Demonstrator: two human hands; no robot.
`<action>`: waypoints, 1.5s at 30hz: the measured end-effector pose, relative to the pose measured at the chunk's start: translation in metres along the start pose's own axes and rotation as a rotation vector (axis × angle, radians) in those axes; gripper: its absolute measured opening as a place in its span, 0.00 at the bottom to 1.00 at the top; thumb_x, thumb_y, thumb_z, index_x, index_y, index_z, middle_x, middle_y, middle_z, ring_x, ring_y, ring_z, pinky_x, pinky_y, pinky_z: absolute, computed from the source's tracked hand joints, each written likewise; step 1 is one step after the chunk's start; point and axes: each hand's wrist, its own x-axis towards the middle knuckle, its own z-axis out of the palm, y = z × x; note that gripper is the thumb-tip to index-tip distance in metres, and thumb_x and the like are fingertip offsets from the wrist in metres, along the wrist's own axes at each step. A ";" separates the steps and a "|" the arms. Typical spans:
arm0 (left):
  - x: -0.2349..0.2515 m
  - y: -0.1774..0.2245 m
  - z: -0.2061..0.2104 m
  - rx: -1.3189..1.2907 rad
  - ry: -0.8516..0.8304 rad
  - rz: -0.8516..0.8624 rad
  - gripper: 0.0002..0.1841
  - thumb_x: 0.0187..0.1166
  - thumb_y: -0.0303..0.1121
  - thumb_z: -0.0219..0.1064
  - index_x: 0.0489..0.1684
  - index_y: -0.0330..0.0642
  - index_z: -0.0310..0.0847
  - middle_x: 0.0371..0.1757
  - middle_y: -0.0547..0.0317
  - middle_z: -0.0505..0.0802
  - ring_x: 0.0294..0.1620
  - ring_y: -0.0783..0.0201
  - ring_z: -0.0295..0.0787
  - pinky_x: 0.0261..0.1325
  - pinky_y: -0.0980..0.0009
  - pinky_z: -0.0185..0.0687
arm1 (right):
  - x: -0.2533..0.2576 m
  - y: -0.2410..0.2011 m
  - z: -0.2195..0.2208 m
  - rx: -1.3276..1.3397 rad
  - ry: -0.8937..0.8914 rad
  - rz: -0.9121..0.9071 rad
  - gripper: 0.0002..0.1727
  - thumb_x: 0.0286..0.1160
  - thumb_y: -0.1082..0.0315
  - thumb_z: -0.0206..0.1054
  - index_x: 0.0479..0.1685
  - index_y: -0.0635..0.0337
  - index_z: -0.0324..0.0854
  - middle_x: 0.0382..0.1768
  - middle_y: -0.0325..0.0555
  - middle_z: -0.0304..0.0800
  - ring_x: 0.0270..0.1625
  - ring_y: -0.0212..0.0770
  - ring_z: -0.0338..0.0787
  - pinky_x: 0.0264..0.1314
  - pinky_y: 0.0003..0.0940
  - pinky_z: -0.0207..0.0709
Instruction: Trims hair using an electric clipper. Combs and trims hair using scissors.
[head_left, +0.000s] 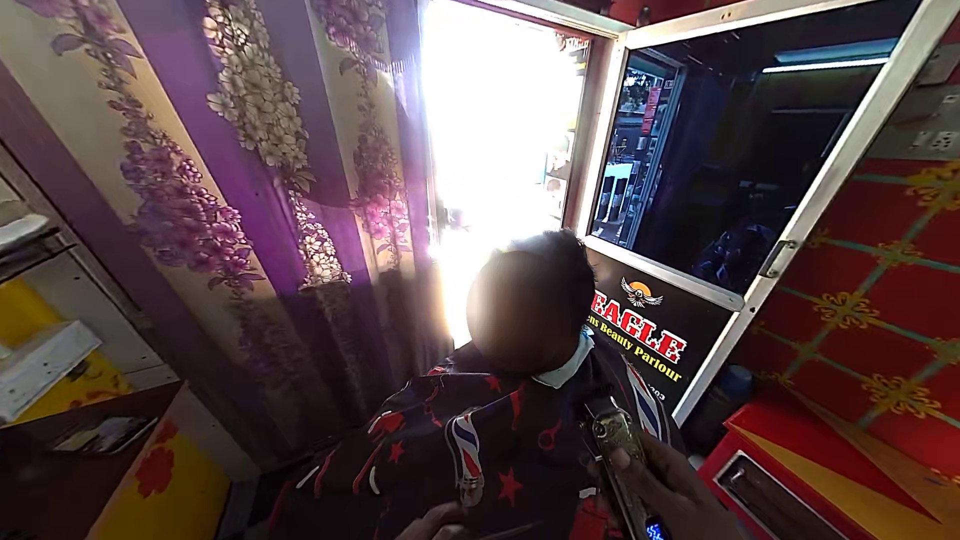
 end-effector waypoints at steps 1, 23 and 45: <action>0.017 0.008 -0.004 0.084 -0.014 0.048 0.14 0.88 0.28 0.57 0.56 0.33 0.89 0.72 0.42 0.87 0.66 0.42 0.88 0.68 0.46 0.83 | 0.005 -0.004 -0.012 0.043 -0.056 0.019 0.28 0.83 0.50 0.66 0.69 0.64 0.74 0.48 0.50 0.93 0.37 0.46 0.95 0.39 0.43 0.93; 0.199 0.080 -0.019 0.996 -0.035 0.381 0.16 0.68 0.18 0.74 0.52 0.45 0.92 0.87 0.58 0.74 0.61 0.50 0.86 0.47 0.57 0.84 | 0.106 -0.003 -0.040 -0.934 0.379 -0.312 0.35 0.69 0.33 0.69 0.66 0.50 0.85 0.43 0.40 0.95 0.38 0.39 0.94 0.36 0.47 0.86; 0.195 0.059 -0.026 0.970 -0.045 0.358 0.11 0.70 0.20 0.72 0.44 0.46 0.93 0.86 0.67 0.76 0.57 0.54 0.88 0.42 0.58 0.84 | 0.122 -0.020 -0.008 -1.101 0.423 -0.426 0.34 0.72 0.38 0.68 0.63 0.59 0.84 0.34 0.48 0.90 0.29 0.48 0.88 0.27 0.49 0.77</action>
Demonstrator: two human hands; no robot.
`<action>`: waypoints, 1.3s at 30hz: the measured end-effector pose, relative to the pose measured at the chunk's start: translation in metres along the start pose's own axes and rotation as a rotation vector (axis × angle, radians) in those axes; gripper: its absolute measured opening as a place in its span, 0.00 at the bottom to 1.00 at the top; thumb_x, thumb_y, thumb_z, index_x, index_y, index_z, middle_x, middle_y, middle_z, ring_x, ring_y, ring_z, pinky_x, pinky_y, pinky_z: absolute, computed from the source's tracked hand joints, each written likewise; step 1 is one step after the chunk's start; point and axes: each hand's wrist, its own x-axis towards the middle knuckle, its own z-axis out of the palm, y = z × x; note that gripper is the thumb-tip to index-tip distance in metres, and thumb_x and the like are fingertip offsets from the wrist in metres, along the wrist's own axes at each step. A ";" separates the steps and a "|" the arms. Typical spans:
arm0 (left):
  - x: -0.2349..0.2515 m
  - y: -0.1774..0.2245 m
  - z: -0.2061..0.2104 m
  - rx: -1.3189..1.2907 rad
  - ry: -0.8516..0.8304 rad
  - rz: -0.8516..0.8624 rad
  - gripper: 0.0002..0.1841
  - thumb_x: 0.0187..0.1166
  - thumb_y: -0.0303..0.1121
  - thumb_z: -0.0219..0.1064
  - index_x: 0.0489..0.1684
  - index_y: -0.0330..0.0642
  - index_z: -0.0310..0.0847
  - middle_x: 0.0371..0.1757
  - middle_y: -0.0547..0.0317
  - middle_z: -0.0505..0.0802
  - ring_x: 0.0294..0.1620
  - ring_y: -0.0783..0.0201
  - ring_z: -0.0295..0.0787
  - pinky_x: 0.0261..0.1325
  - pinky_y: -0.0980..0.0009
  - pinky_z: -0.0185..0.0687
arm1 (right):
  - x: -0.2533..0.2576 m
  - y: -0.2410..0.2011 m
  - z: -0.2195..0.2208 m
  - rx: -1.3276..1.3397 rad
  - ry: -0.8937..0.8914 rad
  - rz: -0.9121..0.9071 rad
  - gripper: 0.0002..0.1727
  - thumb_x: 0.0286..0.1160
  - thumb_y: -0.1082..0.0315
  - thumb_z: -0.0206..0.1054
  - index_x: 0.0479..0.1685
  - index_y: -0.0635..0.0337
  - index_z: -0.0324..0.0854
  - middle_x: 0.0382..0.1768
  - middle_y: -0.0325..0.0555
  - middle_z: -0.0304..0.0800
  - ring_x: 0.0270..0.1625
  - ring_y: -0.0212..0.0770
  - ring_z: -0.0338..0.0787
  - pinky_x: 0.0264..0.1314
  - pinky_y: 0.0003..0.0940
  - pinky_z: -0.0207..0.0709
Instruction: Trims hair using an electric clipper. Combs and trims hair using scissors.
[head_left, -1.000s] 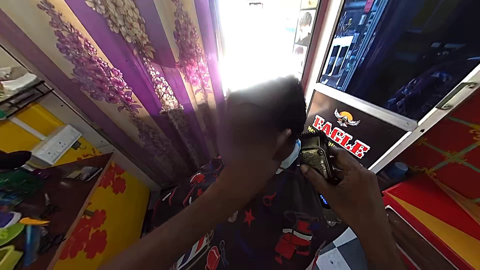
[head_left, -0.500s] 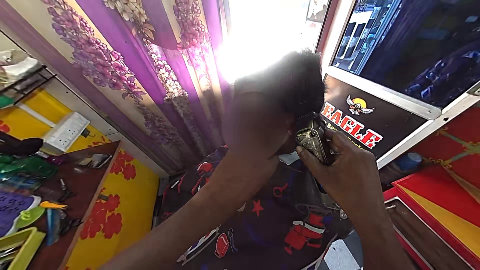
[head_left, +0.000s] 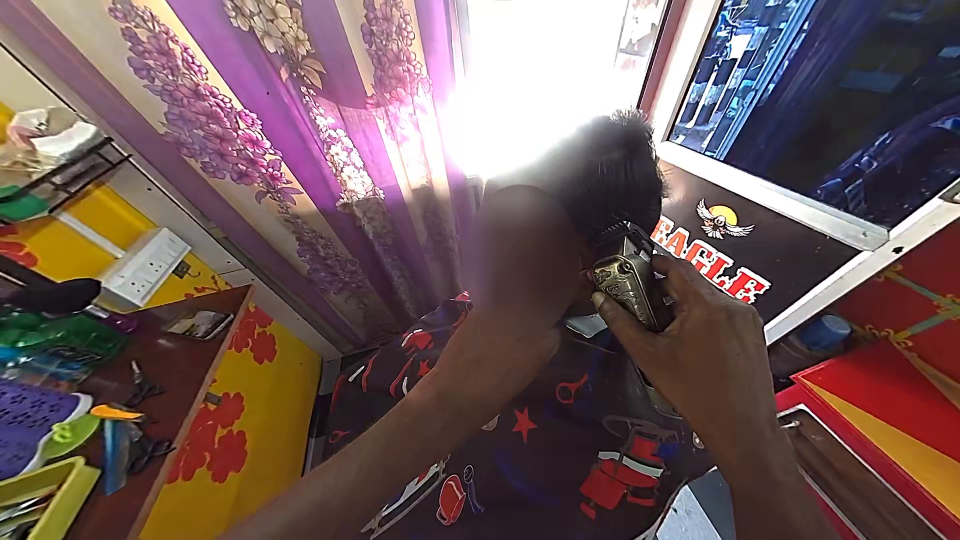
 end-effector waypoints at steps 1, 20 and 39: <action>0.000 0.000 0.001 0.011 -0.005 0.000 0.12 0.70 0.20 0.72 0.45 0.47 0.93 0.85 0.67 0.77 0.56 0.55 0.88 0.41 0.59 0.83 | 0.000 -0.001 0.000 -0.004 0.004 -0.006 0.34 0.72 0.38 0.68 0.63 0.60 0.84 0.33 0.48 0.90 0.29 0.47 0.88 0.27 0.49 0.77; -0.005 -0.004 0.017 -0.049 0.067 -0.002 0.11 0.72 0.22 0.72 0.46 0.49 0.94 0.74 0.64 0.87 0.66 0.57 0.88 0.50 0.60 0.87 | -0.015 0.007 0.004 -0.114 0.110 -0.350 0.31 0.72 0.42 0.65 0.62 0.59 0.87 0.32 0.45 0.91 0.23 0.46 0.87 0.16 0.41 0.72; -0.008 -0.009 0.035 -0.120 0.268 0.048 0.10 0.70 0.21 0.69 0.39 0.48 0.92 0.63 0.60 0.93 0.57 0.58 0.93 0.48 0.60 0.91 | 0.006 0.002 0.006 -0.049 0.147 -0.410 0.32 0.68 0.37 0.66 0.61 0.53 0.88 0.30 0.40 0.91 0.22 0.42 0.88 0.17 0.41 0.78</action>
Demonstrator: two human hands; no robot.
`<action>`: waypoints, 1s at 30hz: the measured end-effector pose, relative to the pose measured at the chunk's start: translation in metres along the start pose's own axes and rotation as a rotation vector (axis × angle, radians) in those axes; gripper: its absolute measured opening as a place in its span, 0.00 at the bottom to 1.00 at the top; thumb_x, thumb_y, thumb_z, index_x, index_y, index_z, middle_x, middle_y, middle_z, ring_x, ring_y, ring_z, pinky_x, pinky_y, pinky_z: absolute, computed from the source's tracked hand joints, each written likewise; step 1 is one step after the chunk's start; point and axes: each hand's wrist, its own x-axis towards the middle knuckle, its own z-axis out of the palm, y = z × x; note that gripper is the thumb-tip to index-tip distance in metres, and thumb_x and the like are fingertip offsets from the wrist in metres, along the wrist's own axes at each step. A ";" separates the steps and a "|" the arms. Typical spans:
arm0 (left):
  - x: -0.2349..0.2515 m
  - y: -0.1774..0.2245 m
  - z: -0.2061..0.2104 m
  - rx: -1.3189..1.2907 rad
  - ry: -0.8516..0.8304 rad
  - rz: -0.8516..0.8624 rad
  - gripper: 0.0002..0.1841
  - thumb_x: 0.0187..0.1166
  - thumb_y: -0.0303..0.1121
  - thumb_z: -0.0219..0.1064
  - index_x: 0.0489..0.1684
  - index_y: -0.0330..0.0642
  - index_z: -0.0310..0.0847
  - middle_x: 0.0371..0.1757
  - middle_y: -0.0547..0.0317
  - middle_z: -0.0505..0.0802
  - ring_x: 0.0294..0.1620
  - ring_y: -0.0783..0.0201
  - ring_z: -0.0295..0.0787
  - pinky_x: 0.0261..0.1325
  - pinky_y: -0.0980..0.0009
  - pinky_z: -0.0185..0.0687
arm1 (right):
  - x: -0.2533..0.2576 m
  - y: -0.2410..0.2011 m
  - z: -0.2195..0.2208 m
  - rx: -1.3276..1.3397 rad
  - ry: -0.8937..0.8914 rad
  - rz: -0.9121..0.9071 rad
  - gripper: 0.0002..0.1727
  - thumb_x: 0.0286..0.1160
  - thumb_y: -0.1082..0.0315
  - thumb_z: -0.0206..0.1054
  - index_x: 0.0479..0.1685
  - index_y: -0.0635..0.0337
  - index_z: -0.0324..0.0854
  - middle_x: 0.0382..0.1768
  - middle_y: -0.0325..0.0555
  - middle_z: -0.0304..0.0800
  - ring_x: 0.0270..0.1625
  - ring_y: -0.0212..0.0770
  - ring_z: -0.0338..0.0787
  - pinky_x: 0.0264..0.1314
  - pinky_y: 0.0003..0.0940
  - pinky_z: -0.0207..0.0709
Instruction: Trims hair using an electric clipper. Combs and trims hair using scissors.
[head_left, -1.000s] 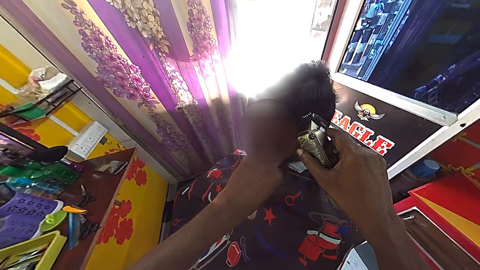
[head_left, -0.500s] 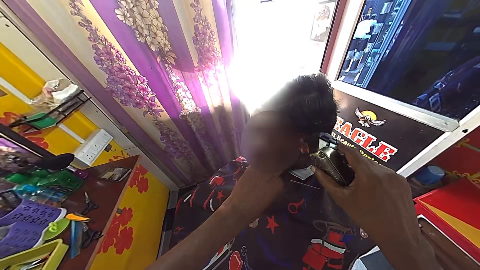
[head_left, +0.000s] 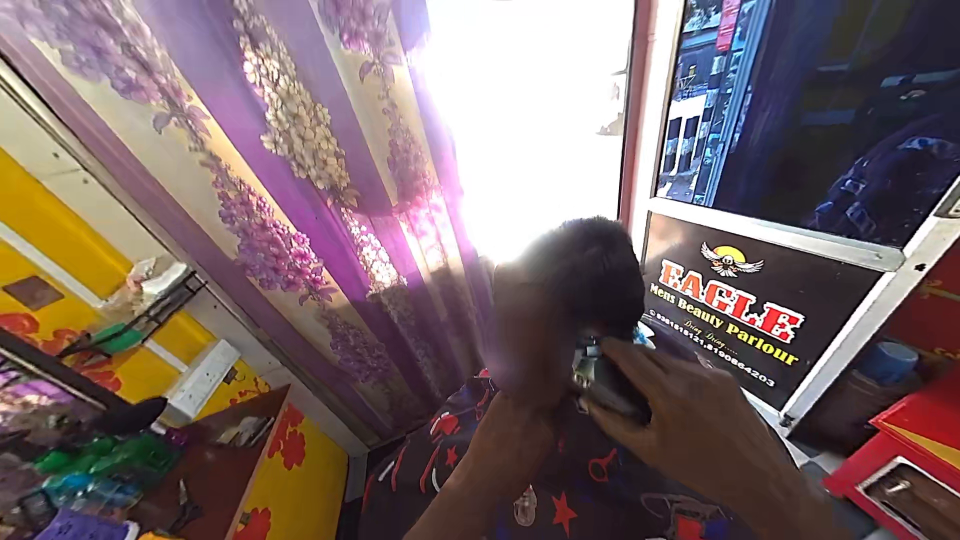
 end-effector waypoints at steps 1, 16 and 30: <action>-0.003 -0.001 0.003 -0.014 0.059 0.025 0.10 0.72 0.22 0.67 0.39 0.48 0.91 0.60 0.59 0.94 0.55 0.58 0.93 0.49 0.61 0.90 | -0.006 0.003 0.000 0.048 0.023 -0.013 0.32 0.68 0.35 0.65 0.61 0.49 0.87 0.31 0.38 0.91 0.24 0.39 0.88 0.18 0.39 0.78; 0.024 -0.026 -0.010 -0.204 0.679 -0.347 0.09 0.79 0.32 0.70 0.45 0.43 0.97 0.45 0.59 0.96 0.50 0.71 0.91 0.58 0.76 0.86 | -0.153 0.047 -0.054 0.835 -0.102 0.760 0.34 0.69 0.56 0.81 0.68 0.71 0.79 0.51 0.56 0.94 0.47 0.46 0.95 0.53 0.48 0.90; 0.047 -0.015 -0.035 0.112 0.357 0.065 0.14 0.87 0.32 0.58 0.55 0.61 0.91 0.52 0.68 0.94 0.56 0.63 0.87 0.64 0.60 0.72 | -0.177 0.061 -0.051 0.882 -0.146 0.717 0.35 0.68 0.53 0.82 0.67 0.72 0.80 0.53 0.60 0.93 0.51 0.49 0.94 0.58 0.50 0.88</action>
